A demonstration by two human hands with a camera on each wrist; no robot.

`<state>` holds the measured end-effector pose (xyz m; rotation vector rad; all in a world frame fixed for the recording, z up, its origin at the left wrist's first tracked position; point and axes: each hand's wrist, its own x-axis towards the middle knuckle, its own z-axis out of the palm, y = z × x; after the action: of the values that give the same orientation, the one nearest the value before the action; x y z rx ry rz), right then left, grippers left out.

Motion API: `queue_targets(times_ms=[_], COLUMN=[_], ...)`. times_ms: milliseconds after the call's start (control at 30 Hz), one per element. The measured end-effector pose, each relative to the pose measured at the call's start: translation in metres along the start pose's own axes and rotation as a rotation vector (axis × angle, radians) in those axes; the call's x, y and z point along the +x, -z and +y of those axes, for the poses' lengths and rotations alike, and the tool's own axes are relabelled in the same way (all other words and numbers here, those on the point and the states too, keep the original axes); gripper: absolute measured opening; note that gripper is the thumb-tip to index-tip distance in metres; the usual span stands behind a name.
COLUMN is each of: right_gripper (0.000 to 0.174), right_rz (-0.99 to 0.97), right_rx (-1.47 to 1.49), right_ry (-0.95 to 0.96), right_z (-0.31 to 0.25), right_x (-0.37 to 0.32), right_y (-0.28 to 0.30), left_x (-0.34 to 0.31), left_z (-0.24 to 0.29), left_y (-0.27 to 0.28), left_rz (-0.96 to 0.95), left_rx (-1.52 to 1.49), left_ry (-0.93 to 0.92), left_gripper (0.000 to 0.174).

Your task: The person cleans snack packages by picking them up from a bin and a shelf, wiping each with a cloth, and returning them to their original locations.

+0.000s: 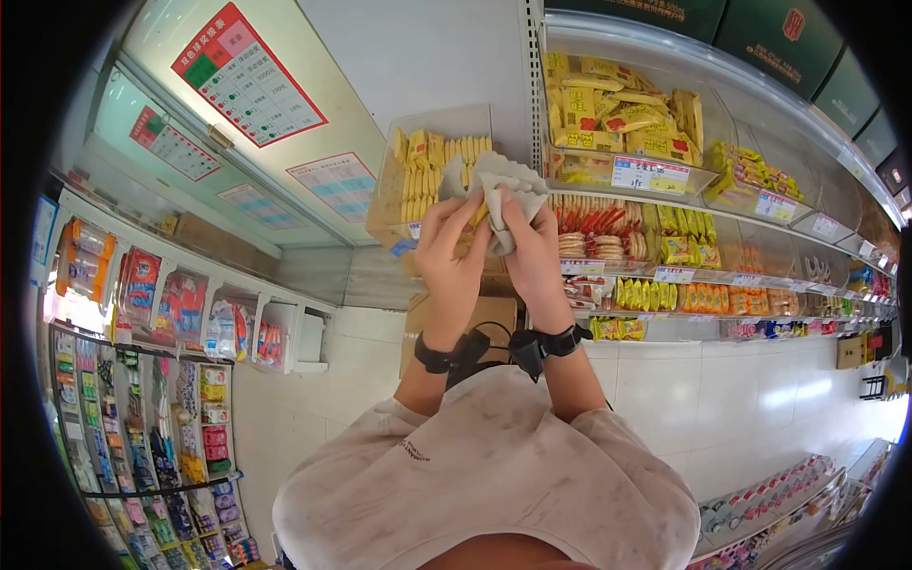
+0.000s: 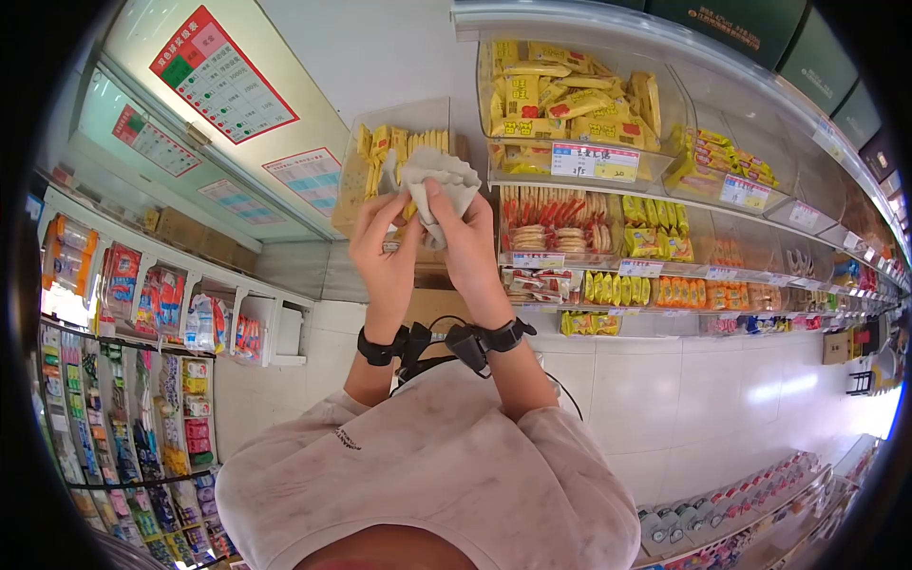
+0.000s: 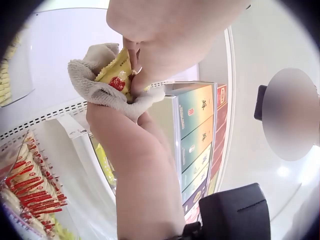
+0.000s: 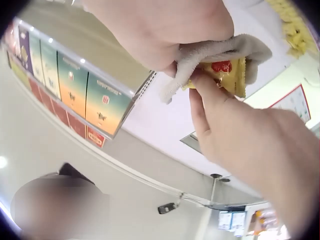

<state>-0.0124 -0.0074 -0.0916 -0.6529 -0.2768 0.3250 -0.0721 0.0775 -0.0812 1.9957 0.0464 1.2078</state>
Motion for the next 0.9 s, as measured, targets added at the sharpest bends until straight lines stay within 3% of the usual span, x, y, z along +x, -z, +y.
queue_targets(times_ms=[200,400,500,733,900], right_gripper=[0.025,0.03,0.032,0.027,0.029], right_rz=[0.204,0.171,0.146,0.11,0.153], right_rx=[-0.189,0.212,0.259,-0.24,-0.118], right_ry=[0.231,-0.014,-0.082,0.243,0.21], right_z=[0.002,-0.004,-0.009,0.016,0.009], right_x=[-0.001,0.006,0.003,-0.016,-0.016], right_y=[-0.005,0.011,0.002,-0.015,-0.014], left_x=[-0.007,-0.003,-0.001,0.008,0.008], left_z=[-0.002,0.008,0.01,0.01,0.023], left_y=[-0.003,-0.003,0.0,0.005,0.004], left_rz=[-0.138,-0.065,0.009,0.084,-0.053], left_rx=[-0.006,-0.03,0.007,0.02,0.036], left_ry=[-0.013,-0.001,-0.019,-0.012,-0.026], left_gripper=[0.038,0.035,0.035,0.042,0.046])
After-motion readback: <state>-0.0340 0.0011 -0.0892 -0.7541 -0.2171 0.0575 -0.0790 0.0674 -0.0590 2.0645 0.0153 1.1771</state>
